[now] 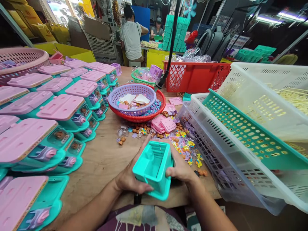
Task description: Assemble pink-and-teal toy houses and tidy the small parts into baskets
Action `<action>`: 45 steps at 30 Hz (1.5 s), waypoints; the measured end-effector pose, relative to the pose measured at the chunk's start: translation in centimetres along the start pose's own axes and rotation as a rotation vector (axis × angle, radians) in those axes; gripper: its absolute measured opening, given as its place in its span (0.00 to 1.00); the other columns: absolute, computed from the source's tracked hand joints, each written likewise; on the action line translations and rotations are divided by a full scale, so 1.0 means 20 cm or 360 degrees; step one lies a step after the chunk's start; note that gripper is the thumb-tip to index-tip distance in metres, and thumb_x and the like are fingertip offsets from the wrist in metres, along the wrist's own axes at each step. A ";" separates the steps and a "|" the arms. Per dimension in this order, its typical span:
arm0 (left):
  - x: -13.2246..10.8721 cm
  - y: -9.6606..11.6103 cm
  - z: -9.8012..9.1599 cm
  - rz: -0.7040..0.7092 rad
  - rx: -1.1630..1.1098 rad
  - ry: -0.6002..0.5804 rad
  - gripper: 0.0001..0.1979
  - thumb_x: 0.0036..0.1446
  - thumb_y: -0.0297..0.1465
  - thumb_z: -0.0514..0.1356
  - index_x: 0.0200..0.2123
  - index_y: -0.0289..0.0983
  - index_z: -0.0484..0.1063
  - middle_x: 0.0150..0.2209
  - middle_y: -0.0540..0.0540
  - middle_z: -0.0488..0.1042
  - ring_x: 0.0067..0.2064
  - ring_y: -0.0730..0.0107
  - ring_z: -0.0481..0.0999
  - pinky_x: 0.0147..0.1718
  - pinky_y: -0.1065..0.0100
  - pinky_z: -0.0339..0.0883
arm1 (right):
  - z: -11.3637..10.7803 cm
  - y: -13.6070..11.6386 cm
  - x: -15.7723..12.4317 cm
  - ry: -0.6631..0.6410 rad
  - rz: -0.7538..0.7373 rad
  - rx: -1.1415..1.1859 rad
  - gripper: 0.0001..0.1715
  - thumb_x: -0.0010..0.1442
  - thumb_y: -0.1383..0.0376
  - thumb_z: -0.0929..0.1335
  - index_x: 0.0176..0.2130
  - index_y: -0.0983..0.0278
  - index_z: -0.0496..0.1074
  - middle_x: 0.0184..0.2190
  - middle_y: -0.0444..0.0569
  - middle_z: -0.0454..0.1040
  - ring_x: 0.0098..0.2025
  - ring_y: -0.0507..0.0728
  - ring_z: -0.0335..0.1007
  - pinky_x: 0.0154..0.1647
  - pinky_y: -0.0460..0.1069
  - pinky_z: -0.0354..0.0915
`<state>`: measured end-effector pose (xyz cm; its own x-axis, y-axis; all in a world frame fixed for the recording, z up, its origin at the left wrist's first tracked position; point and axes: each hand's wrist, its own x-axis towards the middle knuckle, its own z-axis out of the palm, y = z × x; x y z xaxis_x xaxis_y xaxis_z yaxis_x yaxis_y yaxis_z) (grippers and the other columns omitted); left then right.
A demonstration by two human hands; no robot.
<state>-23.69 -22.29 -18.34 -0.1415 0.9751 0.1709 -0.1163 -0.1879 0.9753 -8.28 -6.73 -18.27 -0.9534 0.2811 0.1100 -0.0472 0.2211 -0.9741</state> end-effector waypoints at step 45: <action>0.05 0.02 0.00 -0.0063 0.1665 0.0768 0.22 0.50 0.28 0.57 0.50 0.32 0.63 0.46 0.33 0.69 0.52 0.46 0.70 0.53 0.44 0.66 | 0.20 -0.22 0.42 0.0051 -0.0464 -0.1447 0.19 0.65 0.56 0.60 0.43 0.67 0.72 0.38 0.56 0.69 0.41 0.59 0.66 0.43 0.55 0.68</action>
<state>-23.94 -21.48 -17.80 -0.5436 0.7889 0.2866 0.7113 0.2517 0.6563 -17.29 -8.99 -13.86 -0.9314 0.1224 0.3427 -0.0192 0.9238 -0.3823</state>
